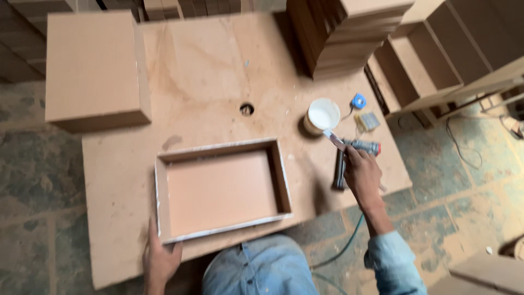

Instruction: The person assembles rectangular cardboard boxes by applying glue to the edges and using a pneumatic nail gun to fasten the sides. They repeat this process for multiple boxes, stacking completed units aside.

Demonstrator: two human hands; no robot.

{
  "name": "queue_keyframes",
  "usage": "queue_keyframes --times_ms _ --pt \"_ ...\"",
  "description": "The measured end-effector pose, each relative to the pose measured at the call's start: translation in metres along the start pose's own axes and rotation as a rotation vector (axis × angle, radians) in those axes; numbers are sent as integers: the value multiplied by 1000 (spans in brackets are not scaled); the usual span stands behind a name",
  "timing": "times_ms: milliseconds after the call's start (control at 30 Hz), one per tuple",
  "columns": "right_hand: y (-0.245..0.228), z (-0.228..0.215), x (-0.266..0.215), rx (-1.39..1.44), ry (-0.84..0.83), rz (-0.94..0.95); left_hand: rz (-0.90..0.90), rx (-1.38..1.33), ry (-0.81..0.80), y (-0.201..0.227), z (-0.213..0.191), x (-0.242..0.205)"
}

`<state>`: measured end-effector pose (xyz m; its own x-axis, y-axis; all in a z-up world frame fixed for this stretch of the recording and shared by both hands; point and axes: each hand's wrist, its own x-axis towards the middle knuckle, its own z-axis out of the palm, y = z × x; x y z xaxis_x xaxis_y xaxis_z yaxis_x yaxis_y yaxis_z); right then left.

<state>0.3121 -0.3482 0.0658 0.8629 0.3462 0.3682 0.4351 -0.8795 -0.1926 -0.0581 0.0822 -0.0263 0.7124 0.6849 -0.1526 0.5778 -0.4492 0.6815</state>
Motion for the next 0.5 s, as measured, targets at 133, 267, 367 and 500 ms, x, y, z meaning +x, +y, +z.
queue_keyframes --times_ms 133,267,367,500 --pt "13 37 113 -237 -334 -207 28 -211 35 -28 36 7" --pt "11 64 208 -156 -95 -319 -157 -231 19 -28 57 12" --pt "38 58 304 -205 272 -392 -307 -188 13 4 70 23" --pt "73 52 386 -205 158 -407 -430 -154 50 47 66 33"
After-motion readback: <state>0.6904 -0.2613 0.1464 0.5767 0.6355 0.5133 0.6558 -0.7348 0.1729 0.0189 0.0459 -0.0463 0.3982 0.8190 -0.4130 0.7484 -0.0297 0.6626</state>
